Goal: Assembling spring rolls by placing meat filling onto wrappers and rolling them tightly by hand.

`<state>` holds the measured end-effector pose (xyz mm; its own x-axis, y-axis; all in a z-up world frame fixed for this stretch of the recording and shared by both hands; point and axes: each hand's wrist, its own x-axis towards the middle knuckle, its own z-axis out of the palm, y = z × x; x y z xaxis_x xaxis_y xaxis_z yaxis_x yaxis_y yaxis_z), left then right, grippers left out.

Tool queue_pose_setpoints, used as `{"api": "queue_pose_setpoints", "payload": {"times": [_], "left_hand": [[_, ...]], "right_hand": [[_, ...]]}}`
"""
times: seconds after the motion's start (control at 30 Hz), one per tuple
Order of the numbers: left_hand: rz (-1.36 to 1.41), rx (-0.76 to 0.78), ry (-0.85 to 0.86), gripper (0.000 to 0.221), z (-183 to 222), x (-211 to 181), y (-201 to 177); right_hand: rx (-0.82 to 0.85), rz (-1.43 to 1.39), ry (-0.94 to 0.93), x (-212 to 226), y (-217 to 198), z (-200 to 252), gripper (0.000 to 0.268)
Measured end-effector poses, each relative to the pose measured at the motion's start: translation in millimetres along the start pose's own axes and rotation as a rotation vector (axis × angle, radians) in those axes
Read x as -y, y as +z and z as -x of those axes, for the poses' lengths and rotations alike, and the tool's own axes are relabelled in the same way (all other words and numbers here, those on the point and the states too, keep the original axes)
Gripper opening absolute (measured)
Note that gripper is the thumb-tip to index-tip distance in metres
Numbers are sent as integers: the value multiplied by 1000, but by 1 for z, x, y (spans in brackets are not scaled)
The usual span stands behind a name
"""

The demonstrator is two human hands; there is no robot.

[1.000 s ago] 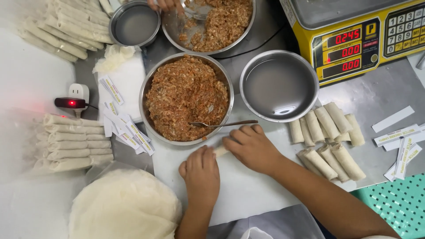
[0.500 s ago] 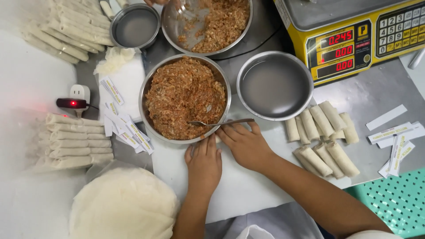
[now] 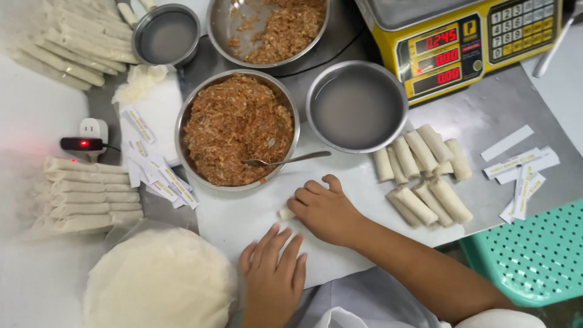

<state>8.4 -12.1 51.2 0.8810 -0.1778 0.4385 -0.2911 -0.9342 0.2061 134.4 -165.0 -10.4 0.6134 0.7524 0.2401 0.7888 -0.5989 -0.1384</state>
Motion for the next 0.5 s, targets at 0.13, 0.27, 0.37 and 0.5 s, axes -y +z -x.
{"api": "queue_pose_setpoints", "payload": {"times": [0.13, 0.27, 0.37, 0.5], "left_hand": [[-229, -133, 1, 36, 45, 21, -23], [-624, -74, -206, 62, 108, 59, -31], [-687, -78, -283, 63, 130, 76, -36], [-484, 41, -380, 28, 121, 58, -67]], "right_hand": [[-41, -109, 67, -11, -35, 32, 28], [-164, -64, 313, -30, -76, 98, 33], [-131, 189, 571, -42, -85, 147, 44], [-150, 525, 512, -50, -82, 171, 46]]}}
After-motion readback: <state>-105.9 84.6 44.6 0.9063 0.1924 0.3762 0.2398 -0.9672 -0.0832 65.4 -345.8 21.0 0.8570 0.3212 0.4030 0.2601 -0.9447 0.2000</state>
